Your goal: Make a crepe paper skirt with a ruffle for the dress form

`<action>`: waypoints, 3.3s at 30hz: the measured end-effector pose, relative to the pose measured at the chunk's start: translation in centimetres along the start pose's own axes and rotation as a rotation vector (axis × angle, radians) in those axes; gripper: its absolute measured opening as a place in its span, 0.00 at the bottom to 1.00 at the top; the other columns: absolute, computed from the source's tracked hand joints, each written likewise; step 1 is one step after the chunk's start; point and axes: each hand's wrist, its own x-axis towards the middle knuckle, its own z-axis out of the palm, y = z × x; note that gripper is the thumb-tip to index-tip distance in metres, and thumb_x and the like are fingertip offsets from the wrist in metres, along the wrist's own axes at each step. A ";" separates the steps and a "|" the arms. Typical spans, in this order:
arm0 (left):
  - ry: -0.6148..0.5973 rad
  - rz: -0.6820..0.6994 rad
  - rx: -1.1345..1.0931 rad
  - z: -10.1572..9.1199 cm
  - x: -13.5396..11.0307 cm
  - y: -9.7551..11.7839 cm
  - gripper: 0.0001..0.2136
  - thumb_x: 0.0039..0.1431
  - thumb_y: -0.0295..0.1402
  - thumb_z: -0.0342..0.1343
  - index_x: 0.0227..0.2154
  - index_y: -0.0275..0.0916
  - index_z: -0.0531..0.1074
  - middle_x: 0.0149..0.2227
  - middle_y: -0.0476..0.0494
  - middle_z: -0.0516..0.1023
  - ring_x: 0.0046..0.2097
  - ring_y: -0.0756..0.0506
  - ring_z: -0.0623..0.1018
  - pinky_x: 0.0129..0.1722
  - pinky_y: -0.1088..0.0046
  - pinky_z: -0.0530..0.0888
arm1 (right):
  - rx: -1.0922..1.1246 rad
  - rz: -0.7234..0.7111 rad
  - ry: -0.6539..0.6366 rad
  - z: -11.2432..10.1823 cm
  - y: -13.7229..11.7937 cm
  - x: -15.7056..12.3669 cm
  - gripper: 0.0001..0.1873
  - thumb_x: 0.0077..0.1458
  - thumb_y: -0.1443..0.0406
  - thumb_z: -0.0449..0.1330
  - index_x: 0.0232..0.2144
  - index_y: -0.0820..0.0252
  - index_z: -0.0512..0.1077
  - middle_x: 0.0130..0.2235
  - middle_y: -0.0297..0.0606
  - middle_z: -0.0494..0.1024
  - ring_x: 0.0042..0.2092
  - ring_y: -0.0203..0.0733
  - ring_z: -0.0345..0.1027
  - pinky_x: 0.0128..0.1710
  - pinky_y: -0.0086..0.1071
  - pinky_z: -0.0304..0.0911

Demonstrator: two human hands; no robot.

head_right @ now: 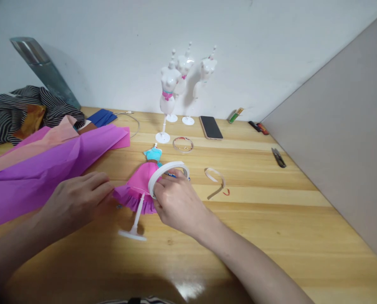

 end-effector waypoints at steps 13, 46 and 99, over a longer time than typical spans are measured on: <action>0.014 0.097 -0.003 1.2 -1.0 1.7 0.08 0.56 0.20 0.48 0.29 0.38 0.68 0.29 0.47 0.72 0.29 0.46 0.70 0.26 0.71 0.64 | 0.020 0.014 -0.041 0.1 0.1 0.1 0.09 0.50 0.73 0.55 0.20 0.61 0.65 0.23 0.35 0.71 0.27 0.37 0.61 0.35 0.35 0.48; 0.080 0.029 -0.040 1.2 -1.4 1.6 0.10 0.59 0.21 0.45 0.32 0.38 0.70 0.29 0.46 0.73 0.30 0.46 0.71 0.27 0.71 0.65 | 0.029 0.017 0.107 -0.7 0.2 -0.2 0.11 0.54 0.72 0.53 0.20 0.61 0.66 0.20 0.34 0.68 0.25 0.38 0.59 0.37 0.36 0.53; 0.123 0.000 -0.033 1.5 -1.2 1.5 0.09 0.59 0.23 0.47 0.28 0.39 0.69 0.25 0.49 0.72 0.28 0.46 0.71 0.27 0.71 0.63 | 0.010 0.051 0.008 0.5 0.1 0.0 0.08 0.50 0.72 0.54 0.20 0.61 0.66 0.21 0.35 0.69 0.26 0.38 0.61 0.39 0.35 0.55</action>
